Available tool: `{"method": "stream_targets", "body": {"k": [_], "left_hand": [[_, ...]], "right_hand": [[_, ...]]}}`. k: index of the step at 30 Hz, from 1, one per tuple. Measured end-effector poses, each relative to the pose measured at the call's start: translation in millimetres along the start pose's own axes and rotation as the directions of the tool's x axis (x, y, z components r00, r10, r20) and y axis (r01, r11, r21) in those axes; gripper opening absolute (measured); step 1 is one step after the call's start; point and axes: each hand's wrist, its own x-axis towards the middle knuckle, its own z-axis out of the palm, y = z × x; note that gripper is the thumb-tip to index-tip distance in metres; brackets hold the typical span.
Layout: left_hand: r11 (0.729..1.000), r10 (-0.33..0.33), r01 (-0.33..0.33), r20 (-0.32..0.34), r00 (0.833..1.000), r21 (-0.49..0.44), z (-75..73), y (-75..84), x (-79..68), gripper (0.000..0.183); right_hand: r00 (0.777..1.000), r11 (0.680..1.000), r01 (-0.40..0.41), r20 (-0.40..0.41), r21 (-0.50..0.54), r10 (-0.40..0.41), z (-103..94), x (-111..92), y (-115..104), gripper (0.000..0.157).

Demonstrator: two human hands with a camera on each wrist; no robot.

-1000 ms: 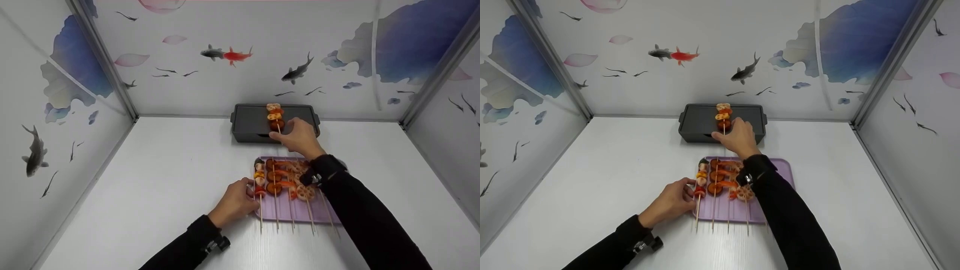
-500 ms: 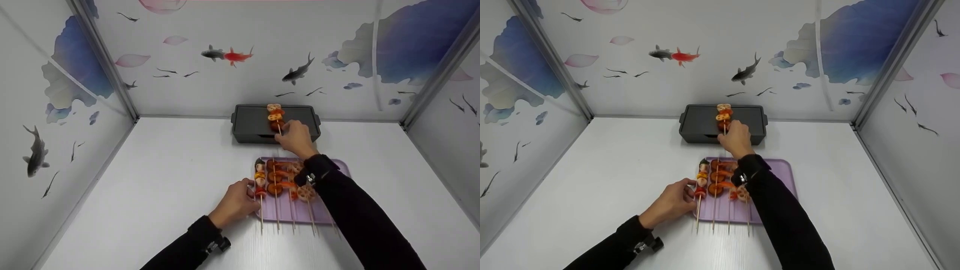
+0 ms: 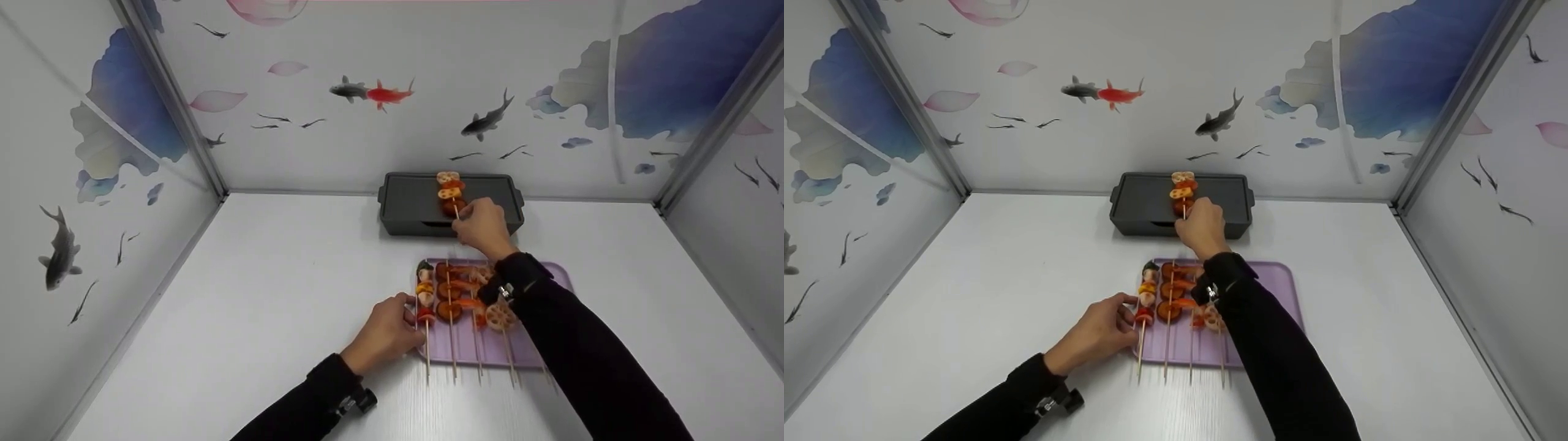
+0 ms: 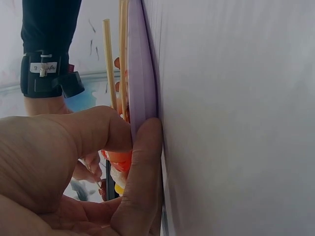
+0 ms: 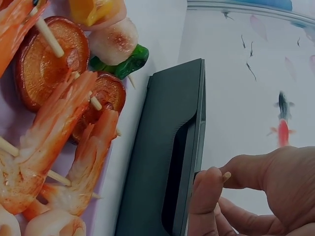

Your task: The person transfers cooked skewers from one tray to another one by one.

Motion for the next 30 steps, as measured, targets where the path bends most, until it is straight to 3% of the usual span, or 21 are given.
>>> {"method": "stream_targets", "body": {"k": [13,24,30], "left_hand": [[1.0,0.019,-0.019,0.002,1.0,0.015,-1.2,-0.6,-0.5,0.063],[1.0,0.008,-0.008,0.004,1.0,-0.005,-0.6,-0.7,-0.6,0.063],[1.0,0.01,-0.01,0.002,1.0,0.005,-0.3,-0.1,-0.6,0.064]], "right_hand": [[1.0,1.0,-0.014,-0.011,-0.028,0.014,-4.2,1,-2,0.015],[0.994,0.995,-0.092,0.049,-0.038,0.093,-11.5,3,-4,0.015],[0.988,0.992,-0.126,0.093,0.024,0.123,-14.4,3,-2,0.015]]}}
